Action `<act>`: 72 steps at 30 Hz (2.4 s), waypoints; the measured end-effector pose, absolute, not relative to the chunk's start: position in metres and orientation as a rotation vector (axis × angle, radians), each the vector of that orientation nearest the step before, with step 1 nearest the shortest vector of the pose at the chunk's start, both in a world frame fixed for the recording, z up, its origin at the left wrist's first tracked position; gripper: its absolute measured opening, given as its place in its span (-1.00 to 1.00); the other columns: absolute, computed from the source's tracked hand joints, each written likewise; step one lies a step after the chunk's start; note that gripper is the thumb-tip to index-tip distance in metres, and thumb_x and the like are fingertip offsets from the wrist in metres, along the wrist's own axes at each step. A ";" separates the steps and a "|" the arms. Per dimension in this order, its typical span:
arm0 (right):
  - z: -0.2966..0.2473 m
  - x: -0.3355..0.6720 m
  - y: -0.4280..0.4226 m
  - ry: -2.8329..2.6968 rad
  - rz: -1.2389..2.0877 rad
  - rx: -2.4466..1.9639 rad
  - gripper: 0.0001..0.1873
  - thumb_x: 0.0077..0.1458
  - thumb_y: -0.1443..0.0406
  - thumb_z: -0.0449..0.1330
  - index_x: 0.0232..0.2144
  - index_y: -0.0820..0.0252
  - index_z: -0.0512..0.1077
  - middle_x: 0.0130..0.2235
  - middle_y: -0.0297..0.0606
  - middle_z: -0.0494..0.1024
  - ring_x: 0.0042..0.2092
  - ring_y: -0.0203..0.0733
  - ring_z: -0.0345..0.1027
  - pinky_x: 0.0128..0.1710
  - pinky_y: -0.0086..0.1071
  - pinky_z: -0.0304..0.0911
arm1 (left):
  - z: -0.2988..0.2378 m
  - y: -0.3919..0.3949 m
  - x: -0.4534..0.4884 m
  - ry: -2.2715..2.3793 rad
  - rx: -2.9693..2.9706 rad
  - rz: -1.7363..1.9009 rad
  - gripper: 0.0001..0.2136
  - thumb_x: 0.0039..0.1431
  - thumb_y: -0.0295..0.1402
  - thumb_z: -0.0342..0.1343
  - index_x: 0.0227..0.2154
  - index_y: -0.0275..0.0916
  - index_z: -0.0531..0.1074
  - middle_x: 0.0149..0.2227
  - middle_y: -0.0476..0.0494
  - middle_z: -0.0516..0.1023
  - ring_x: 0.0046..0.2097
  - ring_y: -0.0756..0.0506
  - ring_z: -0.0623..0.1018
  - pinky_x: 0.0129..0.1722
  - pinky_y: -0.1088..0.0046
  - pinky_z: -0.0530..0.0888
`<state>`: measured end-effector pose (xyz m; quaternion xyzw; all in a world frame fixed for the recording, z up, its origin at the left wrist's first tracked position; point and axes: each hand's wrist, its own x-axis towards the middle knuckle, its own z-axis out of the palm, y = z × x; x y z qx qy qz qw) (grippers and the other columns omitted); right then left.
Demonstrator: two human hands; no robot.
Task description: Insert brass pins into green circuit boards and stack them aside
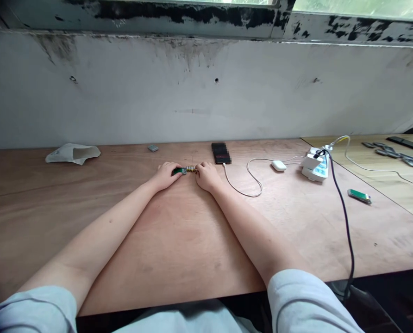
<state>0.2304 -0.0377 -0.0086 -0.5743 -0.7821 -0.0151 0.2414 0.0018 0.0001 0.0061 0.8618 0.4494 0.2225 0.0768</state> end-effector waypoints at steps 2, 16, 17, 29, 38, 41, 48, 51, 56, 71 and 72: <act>-0.009 0.228 -0.038 -2.166 -0.034 -1.521 -0.72 0.22 0.40 0.09 -0.09 0.25 0.54 -0.08 -0.04 0.52 -0.02 -0.04 0.35 0.06 -0.25 0.22 | 0.006 -0.001 0.000 1.314 2.612 0.662 -0.76 0.31 -0.22 0.11 -0.03 -0.12 0.51 0.00 -0.18 0.59 0.10 -0.28 0.47 0.08 0.10 0.33; -0.010 0.233 -0.026 -2.161 0.091 -1.416 -0.67 0.21 0.46 0.04 -0.07 0.27 0.52 -0.06 -0.06 0.56 0.01 -0.06 0.38 0.10 -0.26 0.24 | 0.004 -0.001 0.003 1.324 2.642 0.622 -0.73 0.34 -0.21 0.06 0.01 -0.14 0.50 0.01 -0.21 0.54 0.12 -0.29 0.42 0.09 0.09 0.32; -0.009 0.234 -0.025 -2.164 0.103 -1.405 -0.64 0.21 0.47 0.02 -0.04 0.27 0.52 -0.04 -0.07 0.56 0.03 -0.06 0.38 0.12 -0.25 0.23 | 0.004 -0.002 0.003 1.327 2.637 0.617 -0.73 0.35 -0.21 0.06 0.01 -0.13 0.50 0.02 -0.21 0.54 0.12 -0.29 0.41 0.09 0.09 0.31; 0.002 0.235 -0.016 -2.248 0.229 -1.258 -0.70 0.26 0.33 0.16 0.00 0.18 0.55 0.04 -0.13 0.58 0.07 -0.06 0.43 0.14 -0.23 0.26 | 0.005 0.001 0.004 1.341 2.619 0.611 -0.74 0.36 -0.20 0.06 0.01 -0.10 0.51 0.01 -0.20 0.54 0.12 -0.29 0.41 0.09 0.08 0.31; 0.004 0.233 -0.015 -2.194 0.275 -1.311 -0.76 0.26 0.36 0.17 -0.06 0.20 0.57 -0.04 -0.13 0.61 0.00 -0.09 0.47 0.06 -0.29 0.30 | 0.004 0.002 0.005 1.320 2.633 0.642 -0.75 0.35 -0.22 0.08 -0.01 -0.13 0.52 -0.01 -0.19 0.56 0.10 -0.30 0.43 0.08 0.09 0.32; 0.004 0.234 -0.017 -2.190 0.275 -1.305 -0.74 0.26 0.36 0.18 -0.04 0.21 0.56 -0.02 -0.11 0.60 0.02 -0.08 0.46 0.08 -0.29 0.30 | 0.004 0.003 0.004 1.320 2.638 0.643 -0.74 0.35 -0.21 0.07 0.00 -0.13 0.52 0.00 -0.19 0.57 0.09 -0.29 0.43 0.09 0.10 0.32; 0.001 0.241 -0.020 -2.142 0.314 -1.325 -0.54 0.14 0.43 0.17 0.10 0.26 0.47 -0.03 -0.09 0.60 -0.05 -0.13 0.48 0.00 -0.32 0.33 | 0.006 -0.010 -0.005 1.299 2.650 0.671 -0.74 0.31 -0.22 0.10 -0.02 -0.15 0.52 -0.03 -0.20 0.59 0.07 -0.29 0.46 0.07 0.08 0.35; 0.001 0.241 -0.022 -2.131 0.310 -1.344 -0.60 0.14 0.46 0.14 0.02 0.24 0.51 -0.08 -0.13 0.61 -0.09 -0.16 0.48 -0.03 -0.34 0.33 | 0.008 -0.018 -0.010 1.249 2.657 0.672 -0.74 0.30 -0.21 0.12 -0.03 -0.15 0.52 -0.04 -0.18 0.60 0.05 -0.28 0.48 0.06 0.08 0.36; 0.000 0.239 -0.020 -2.156 0.282 -1.275 -0.69 0.19 0.45 0.12 -0.07 0.22 0.54 -0.08 -0.14 0.61 -0.07 -0.14 0.47 -0.01 -0.33 0.32 | 0.009 -0.016 -0.008 1.113 2.652 0.637 -0.72 0.29 -0.25 0.10 0.02 -0.12 0.51 0.04 -0.15 0.57 0.12 -0.25 0.46 0.16 0.10 0.36; -0.005 0.239 -0.017 -2.126 0.211 -1.231 -0.73 0.23 0.43 0.13 -0.06 0.24 0.53 -0.06 -0.10 0.59 -0.01 -0.08 0.45 0.05 -0.24 0.32 | 0.007 -0.012 -0.002 1.018 2.698 0.649 -0.71 0.30 -0.22 0.12 0.02 -0.14 0.51 0.08 -0.19 0.52 0.14 -0.27 0.43 0.18 0.05 0.33; -0.006 0.240 -0.018 -2.097 0.211 -1.234 -0.73 0.23 0.41 0.13 -0.06 0.23 0.52 -0.06 -0.10 0.59 -0.01 -0.09 0.45 0.06 -0.23 0.32 | 0.007 -0.013 -0.002 1.002 2.701 0.653 -0.71 0.29 -0.20 0.13 0.01 -0.14 0.51 0.08 -0.19 0.52 0.14 -0.26 0.43 0.18 0.06 0.33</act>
